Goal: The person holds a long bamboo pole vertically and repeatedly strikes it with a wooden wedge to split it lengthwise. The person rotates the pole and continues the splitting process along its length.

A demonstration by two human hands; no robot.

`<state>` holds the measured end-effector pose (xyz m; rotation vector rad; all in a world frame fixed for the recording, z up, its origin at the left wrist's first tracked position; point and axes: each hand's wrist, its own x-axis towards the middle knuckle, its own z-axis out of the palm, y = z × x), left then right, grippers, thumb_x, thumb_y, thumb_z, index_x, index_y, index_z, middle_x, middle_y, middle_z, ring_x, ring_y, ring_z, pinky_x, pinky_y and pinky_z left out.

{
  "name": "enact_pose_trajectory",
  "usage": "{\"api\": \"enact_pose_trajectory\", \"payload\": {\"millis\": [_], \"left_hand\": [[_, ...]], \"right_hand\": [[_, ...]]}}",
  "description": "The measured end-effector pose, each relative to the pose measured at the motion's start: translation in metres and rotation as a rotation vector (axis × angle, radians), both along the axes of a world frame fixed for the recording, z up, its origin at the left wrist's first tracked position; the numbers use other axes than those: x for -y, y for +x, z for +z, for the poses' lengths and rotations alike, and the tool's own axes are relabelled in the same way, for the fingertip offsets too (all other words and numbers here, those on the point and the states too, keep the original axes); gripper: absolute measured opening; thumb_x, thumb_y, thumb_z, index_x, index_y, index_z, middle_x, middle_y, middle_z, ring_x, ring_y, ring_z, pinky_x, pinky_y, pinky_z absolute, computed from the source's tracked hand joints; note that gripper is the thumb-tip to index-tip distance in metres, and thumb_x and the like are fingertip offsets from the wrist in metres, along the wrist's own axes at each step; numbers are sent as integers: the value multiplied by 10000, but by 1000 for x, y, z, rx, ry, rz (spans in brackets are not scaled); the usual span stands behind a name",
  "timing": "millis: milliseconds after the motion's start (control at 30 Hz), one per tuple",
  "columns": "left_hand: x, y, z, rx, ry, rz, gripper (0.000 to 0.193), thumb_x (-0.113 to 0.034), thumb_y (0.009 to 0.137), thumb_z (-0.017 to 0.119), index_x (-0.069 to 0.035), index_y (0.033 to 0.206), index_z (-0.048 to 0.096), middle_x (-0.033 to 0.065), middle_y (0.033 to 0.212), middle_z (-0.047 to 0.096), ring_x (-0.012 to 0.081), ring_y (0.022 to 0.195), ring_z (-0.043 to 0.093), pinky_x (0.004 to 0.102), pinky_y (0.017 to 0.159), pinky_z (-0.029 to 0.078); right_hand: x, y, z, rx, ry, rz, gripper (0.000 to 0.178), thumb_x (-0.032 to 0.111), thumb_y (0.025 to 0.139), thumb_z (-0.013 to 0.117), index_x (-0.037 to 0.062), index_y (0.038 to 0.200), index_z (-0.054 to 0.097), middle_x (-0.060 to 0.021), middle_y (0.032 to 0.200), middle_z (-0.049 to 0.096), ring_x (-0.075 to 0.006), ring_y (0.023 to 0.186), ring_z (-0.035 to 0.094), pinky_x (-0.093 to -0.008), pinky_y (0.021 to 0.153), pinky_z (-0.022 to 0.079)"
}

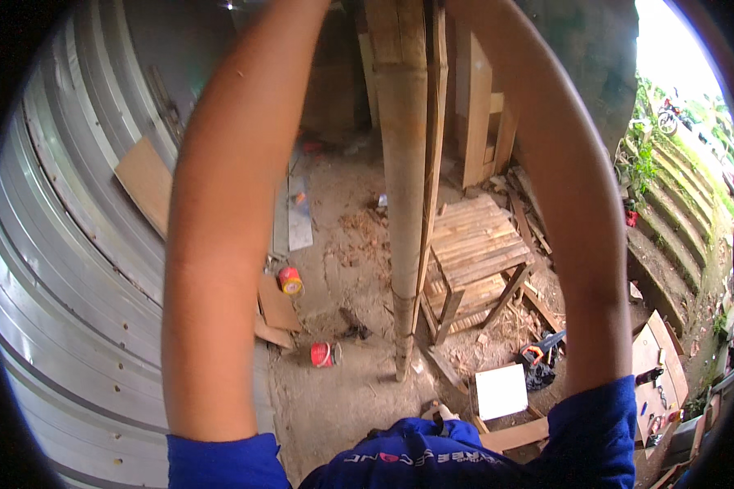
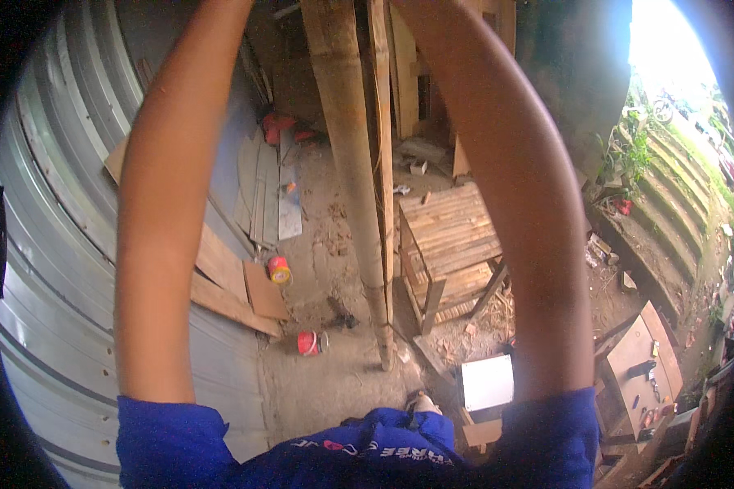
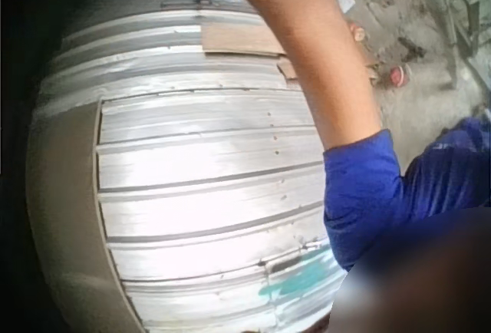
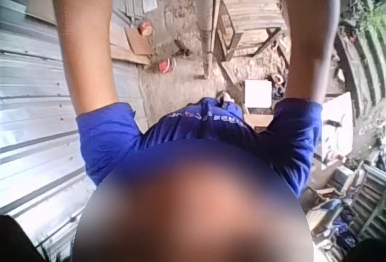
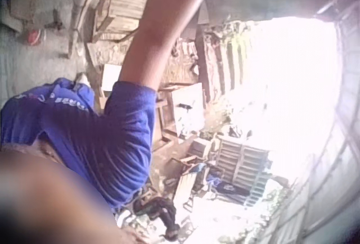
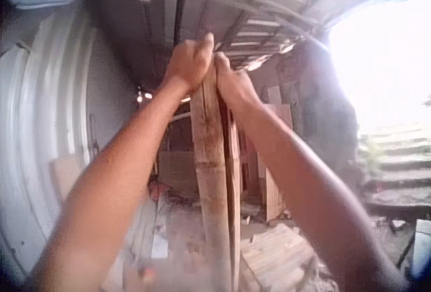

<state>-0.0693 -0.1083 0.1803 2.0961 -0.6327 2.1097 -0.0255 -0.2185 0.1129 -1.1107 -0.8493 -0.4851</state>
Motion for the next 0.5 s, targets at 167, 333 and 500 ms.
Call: {"api": "enact_pose_trajectory", "payload": {"millis": [167,333,500], "left_hand": [[12,-9,-8,-107,50,-118,481,-405,932,526,-17,715,710,250,728,658,393,741,688,464,663,505],[27,-18,-6,-179,120,76,345,-342,762,625,-15,668,684,236,697,648,385,677,667,467,627,503],[35,-7,1,-134,170,106,316,-322,703,621,-14,681,689,241,701,644,392,680,663,468,633,506]], "right_hand": [[-9,33,8,14,-35,-241,878,700,918,444,-140,1052,665,-329,1044,669,-419,1111,630,-434,903,490],[-6,71,8,49,-133,-628,633,560,924,540,-52,929,702,-334,940,668,-479,993,645,-498,847,519],[6,81,5,79,-100,-684,427,384,889,657,-40,914,698,-312,942,679,-440,988,664,-487,829,527]]}}
